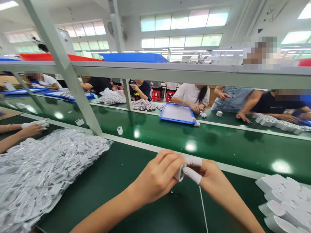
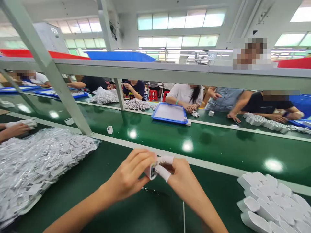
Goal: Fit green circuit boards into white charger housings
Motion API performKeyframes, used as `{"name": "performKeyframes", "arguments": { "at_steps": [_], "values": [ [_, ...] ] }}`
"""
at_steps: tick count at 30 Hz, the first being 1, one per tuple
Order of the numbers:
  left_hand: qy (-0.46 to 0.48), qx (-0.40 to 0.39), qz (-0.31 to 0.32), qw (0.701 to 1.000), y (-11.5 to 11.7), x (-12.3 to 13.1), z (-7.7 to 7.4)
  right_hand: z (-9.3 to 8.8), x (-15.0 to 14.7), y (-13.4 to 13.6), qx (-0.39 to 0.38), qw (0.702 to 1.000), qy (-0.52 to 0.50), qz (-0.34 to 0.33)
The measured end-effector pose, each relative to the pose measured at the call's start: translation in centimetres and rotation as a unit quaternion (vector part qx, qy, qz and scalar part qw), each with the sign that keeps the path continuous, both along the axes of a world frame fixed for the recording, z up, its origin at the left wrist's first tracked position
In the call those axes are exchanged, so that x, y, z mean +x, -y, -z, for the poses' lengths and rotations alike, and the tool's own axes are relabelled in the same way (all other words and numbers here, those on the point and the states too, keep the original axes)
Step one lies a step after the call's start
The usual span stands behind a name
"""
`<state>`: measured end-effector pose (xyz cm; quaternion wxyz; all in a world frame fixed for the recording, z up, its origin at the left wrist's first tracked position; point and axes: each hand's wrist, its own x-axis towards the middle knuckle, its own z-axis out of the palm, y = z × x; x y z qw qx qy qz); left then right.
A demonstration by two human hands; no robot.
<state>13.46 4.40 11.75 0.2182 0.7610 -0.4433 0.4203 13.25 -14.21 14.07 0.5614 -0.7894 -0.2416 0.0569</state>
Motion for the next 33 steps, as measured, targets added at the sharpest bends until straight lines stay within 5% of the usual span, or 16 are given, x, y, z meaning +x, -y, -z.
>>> {"name": "performKeyframes", "arguments": {
  "at_steps": [7,12,18,23,28,33],
  "values": [
    [0.079,0.053,-0.056,0.994,0.8,-0.4,1.1,1.4,0.3,0.4,-0.053,0.998,-0.017,0.012],
    [0.034,0.08,-0.091,0.992,0.5,-0.8,1.3,1.6,-0.2,-0.5,-0.045,0.997,0.003,0.065],
    [-0.035,0.076,-0.059,0.995,-0.1,-1.4,0.1,0.9,-0.1,0.0,-0.017,0.999,-0.035,0.001],
    [0.023,0.062,-0.038,0.997,-0.2,-1.4,-0.7,0.6,-0.5,-0.2,0.035,0.997,-0.056,0.045],
    [0.083,0.048,-0.029,0.995,-0.1,-1.7,-1.3,0.8,-0.1,0.4,0.003,0.999,-0.028,-0.018],
    [0.078,0.104,-0.018,0.991,0.3,-2.3,-1.5,1.5,0.0,1.5,-0.035,0.998,0.053,0.005]
  ]
}}
